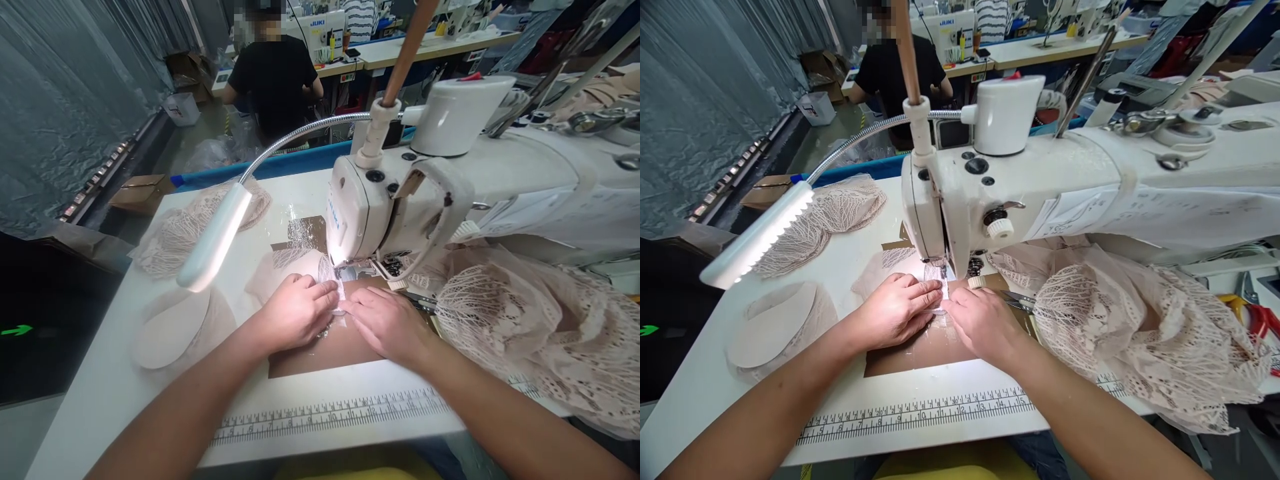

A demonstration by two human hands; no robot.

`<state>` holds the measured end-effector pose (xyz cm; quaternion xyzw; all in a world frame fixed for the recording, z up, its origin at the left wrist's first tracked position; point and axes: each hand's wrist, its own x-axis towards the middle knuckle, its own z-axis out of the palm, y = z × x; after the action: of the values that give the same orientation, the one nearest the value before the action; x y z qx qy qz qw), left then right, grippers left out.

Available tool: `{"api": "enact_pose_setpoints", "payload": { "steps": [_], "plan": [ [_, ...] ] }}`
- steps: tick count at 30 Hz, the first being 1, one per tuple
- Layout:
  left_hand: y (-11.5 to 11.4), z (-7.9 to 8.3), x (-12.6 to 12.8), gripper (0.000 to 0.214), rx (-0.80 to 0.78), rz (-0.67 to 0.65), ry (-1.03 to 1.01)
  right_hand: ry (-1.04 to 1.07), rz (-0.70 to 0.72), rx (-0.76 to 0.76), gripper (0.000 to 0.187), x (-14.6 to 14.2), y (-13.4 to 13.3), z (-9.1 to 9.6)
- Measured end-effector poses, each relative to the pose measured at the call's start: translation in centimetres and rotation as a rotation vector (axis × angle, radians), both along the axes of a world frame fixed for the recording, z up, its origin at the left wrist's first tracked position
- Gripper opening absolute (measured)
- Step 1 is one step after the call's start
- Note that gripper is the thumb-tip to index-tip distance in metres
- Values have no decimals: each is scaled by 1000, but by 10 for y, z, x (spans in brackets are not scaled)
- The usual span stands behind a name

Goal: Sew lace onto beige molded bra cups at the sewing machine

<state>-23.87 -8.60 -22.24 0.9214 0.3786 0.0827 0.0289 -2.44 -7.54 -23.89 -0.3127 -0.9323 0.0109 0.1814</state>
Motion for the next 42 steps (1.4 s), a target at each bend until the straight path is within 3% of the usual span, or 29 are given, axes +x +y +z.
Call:
{"api": "enact_pose_setpoints", "payload": {
  "steps": [7, 20, 28, 42],
  "plan": [
    [5, 2, -3, 39, 3, 26, 32, -42, -83, 54, 30, -2, 1, -1],
    [6, -4, -5, 28, 63, -38, -67, -32, -77, 33, 31, -1, 2, -1],
    [14, -7, -8, 32, 67, 42, -104, -88, -191, -33, 40, -9, 3, -3],
    [26, -19, -20, 33, 110, 334, -220, 12, -109, 53, 39, -3, 8, -11]
  ]
}}
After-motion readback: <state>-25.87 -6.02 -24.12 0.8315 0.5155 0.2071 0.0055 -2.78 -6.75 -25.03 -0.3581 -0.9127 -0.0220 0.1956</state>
